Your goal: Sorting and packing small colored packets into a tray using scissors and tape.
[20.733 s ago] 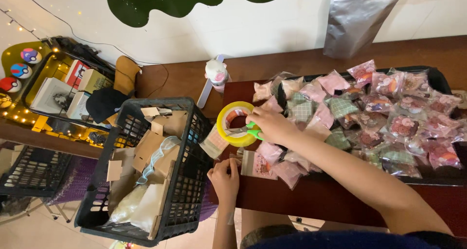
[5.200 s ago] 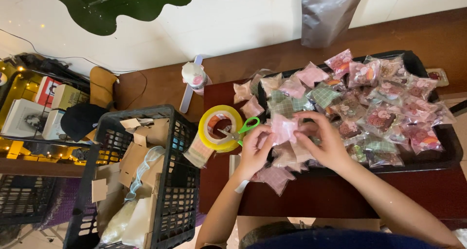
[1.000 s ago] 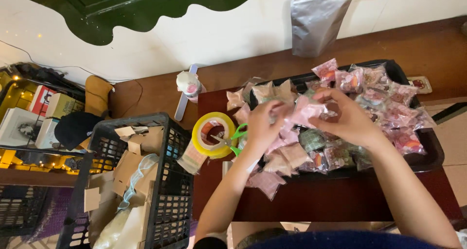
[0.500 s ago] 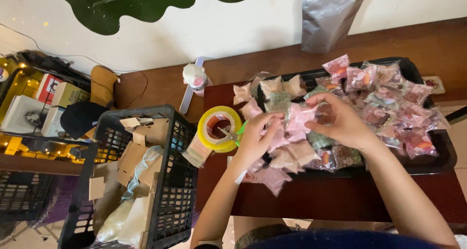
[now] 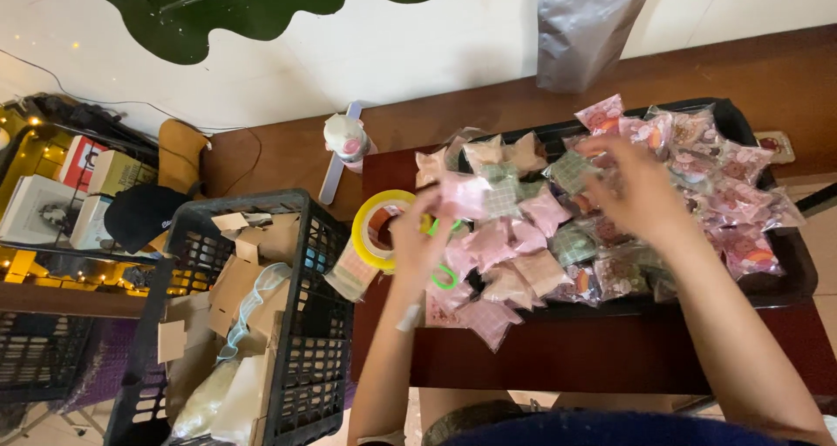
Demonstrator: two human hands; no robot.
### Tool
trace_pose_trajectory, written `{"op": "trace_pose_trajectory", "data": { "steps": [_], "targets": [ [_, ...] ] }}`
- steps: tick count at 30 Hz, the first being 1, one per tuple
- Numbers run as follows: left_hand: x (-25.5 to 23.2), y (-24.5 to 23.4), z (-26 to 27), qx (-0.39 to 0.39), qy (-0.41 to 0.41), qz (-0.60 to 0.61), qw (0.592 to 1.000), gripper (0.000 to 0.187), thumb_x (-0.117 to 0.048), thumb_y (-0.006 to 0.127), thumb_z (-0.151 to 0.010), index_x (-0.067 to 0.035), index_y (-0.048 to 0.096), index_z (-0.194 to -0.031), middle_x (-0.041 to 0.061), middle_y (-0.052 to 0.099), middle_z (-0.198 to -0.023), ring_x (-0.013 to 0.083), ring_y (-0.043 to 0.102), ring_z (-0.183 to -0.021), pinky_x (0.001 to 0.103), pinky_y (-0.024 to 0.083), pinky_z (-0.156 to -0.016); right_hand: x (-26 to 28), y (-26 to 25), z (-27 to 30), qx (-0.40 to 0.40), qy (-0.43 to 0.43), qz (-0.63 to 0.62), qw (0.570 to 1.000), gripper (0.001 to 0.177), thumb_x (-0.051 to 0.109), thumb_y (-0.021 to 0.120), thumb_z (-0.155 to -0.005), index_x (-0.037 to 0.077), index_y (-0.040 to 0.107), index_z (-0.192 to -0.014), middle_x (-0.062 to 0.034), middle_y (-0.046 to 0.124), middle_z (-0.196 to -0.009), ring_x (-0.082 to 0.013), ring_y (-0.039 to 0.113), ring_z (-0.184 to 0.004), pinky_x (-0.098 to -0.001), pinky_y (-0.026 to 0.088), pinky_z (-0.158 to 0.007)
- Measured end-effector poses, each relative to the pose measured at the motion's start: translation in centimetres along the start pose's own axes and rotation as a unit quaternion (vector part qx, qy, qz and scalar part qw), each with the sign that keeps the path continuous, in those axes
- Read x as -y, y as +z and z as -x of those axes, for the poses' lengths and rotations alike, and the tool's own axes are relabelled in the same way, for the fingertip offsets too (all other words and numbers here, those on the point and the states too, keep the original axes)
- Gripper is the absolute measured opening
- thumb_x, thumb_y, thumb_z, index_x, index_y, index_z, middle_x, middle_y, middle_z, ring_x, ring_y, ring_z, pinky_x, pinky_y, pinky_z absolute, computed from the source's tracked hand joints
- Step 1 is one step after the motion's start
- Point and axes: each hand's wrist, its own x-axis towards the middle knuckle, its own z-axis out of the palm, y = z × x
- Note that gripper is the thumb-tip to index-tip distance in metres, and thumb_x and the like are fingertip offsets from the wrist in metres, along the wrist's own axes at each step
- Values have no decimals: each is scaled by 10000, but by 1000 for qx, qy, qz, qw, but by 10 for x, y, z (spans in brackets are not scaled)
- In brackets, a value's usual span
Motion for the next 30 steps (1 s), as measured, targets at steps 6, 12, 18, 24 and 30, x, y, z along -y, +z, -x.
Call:
{"op": "trace_pose_trajectory", "data": {
  "steps": [6,12,18,24,30],
  "targets": [
    [-2,4,-27,-1,-14,-152,988,323,-273,701,-934,-120,689,-1219,83,762,-888,247,734,-839,444,523,-864,-47,14,-19,40,-112,299,947,622,373,839,-676,181,672,-1244,-114,706,-1224,-447,596,-1201,-558,415,-1029],
    [20,33,-25,6,34,-376,926,519,-273,628,-896,-176,590,-1404,116,723,-1009,319,642,-982,565,384,-918,-69,44,-10,52,-53,242,967,604,313,788,-761,183,597,-1319,-124,671,-1309,-386,639,-1176,-558,441,-1059],
    [47,36,-23,45,33,-388,920,592,-293,638,-880,-128,539,-1440,128,692,-1204,349,619,-1094,591,389,-952,-41,26,-25,64,36,172,982,516,339,756,-869,181,601,-1335,-161,711,-1136,-392,676,-1065,-503,521,-922],
    [46,38,-25,65,20,-367,928,601,-267,616,-898,-110,506,-1467,135,687,-1224,342,629,-1104,605,393,-955,-38,43,-48,21,-45,64,997,561,368,769,-852,154,576,-1333,-180,692,-1194,-404,669,-1093,-505,524,-936],
    [37,33,-27,100,24,-350,931,597,-227,650,-842,-131,529,-1419,122,665,-1272,342,626,-1127,623,378,-942,-74,44,-36,116,-62,146,980,388,356,754,-880,181,635,-1206,-148,603,-1467,-384,510,-1381,-609,354,-1138]
  ]
}}
